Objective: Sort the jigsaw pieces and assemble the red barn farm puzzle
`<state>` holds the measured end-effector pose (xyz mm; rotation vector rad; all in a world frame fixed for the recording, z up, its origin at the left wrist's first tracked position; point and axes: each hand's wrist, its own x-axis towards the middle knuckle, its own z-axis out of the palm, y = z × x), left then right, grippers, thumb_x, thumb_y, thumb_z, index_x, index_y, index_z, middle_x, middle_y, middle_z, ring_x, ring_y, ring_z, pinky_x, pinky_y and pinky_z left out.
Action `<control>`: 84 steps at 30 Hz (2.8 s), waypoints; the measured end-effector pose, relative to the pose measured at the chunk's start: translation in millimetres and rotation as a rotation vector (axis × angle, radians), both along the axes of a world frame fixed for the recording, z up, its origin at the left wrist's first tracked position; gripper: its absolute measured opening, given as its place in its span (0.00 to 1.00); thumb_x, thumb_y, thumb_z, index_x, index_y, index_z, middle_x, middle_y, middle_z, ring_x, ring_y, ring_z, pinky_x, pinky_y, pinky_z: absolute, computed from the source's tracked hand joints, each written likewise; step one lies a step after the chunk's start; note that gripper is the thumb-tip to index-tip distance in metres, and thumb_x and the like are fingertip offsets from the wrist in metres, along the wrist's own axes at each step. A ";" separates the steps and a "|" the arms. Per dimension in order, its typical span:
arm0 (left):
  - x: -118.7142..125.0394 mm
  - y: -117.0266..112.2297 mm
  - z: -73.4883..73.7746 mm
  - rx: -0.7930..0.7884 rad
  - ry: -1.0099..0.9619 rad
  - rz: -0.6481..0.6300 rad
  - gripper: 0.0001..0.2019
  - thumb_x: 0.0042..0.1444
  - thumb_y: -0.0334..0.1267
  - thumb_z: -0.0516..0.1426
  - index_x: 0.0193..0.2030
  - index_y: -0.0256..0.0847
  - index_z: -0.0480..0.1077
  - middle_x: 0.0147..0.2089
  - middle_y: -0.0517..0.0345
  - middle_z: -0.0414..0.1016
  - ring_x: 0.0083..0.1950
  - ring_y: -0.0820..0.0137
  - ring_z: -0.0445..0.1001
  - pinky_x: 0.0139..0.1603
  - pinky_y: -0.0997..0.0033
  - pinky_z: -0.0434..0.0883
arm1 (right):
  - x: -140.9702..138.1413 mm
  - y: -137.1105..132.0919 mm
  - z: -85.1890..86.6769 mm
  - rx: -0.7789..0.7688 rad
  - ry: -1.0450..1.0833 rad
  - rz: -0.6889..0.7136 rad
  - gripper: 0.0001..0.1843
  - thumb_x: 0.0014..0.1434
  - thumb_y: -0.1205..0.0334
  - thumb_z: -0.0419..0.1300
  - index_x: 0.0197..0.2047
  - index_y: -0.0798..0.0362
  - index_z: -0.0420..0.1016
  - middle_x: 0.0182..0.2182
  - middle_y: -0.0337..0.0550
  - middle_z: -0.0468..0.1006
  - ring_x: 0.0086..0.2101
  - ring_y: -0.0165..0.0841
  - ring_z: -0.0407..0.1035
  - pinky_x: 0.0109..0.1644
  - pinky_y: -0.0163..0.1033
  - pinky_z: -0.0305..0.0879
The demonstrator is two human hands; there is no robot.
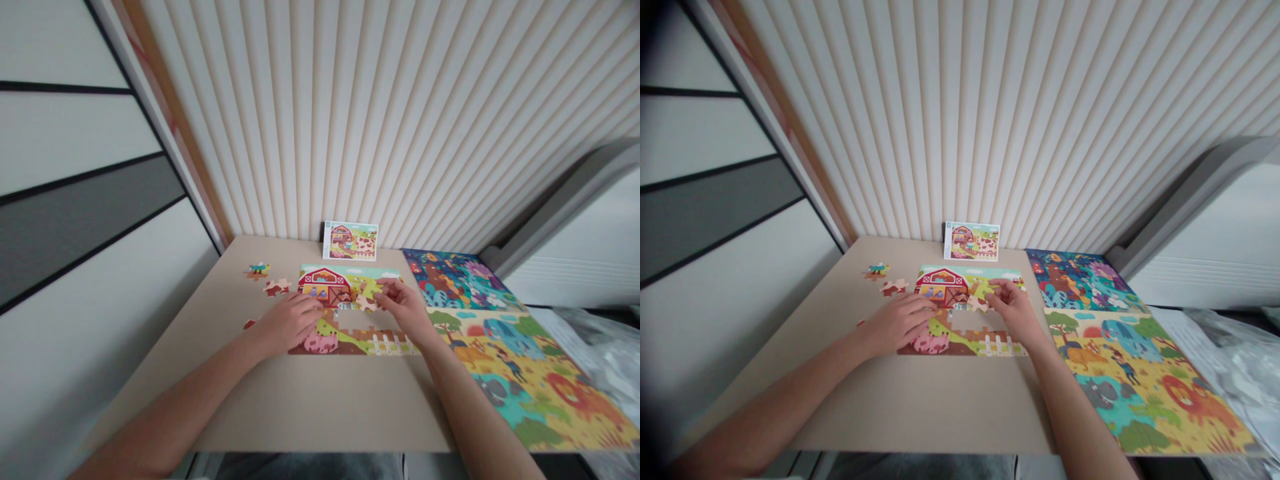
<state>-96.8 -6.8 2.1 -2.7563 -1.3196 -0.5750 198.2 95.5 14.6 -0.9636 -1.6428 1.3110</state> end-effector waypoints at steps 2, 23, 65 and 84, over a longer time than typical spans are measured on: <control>-7.7 2.1 4.5 0.025 0.002 0.104 0.12 0.69 0.36 0.51 0.53 0.43 0.74 0.52 0.51 0.76 0.55 0.61 0.72 0.59 0.56 0.67 | 0.3 -3.9 2.8 -0.023 -0.017 0.060 0.24 0.55 0.49 0.70 0.49 0.53 0.74 0.27 0.36 0.75 0.28 0.30 0.70 0.33 0.36 0.67; -78.2 20.5 -9.1 -0.064 0.002 0.571 0.17 0.63 0.51 0.57 0.52 0.46 0.76 0.53 0.50 0.79 0.54 0.56 0.74 0.57 0.55 0.67 | -27.3 -60.4 16.9 0.291 -0.440 0.732 0.15 0.69 0.57 0.58 0.56 0.48 0.79 0.40 0.42 0.82 0.38 0.32 0.75 0.44 0.35 0.68; -40.6 15.6 -20.5 -0.042 -0.032 0.307 0.14 0.68 0.44 0.52 0.53 0.45 0.76 0.54 0.50 0.78 0.58 0.58 0.72 0.63 0.51 0.66 | 28.0 13.5 -0.6 0.352 -0.503 0.308 0.17 0.69 0.53 0.56 0.49 0.49 0.84 0.38 0.46 0.83 0.37 0.36 0.74 0.42 0.39 0.67; -40.1 15.1 -19.2 -0.048 -0.051 0.298 0.14 0.67 0.43 0.53 0.52 0.46 0.76 0.53 0.51 0.78 0.58 0.58 0.72 0.63 0.51 0.66 | 29.0 15.8 -4.4 0.529 -0.566 0.249 0.14 0.69 0.56 0.56 0.48 0.49 0.83 0.42 0.49 0.81 0.44 0.38 0.74 0.50 0.43 0.68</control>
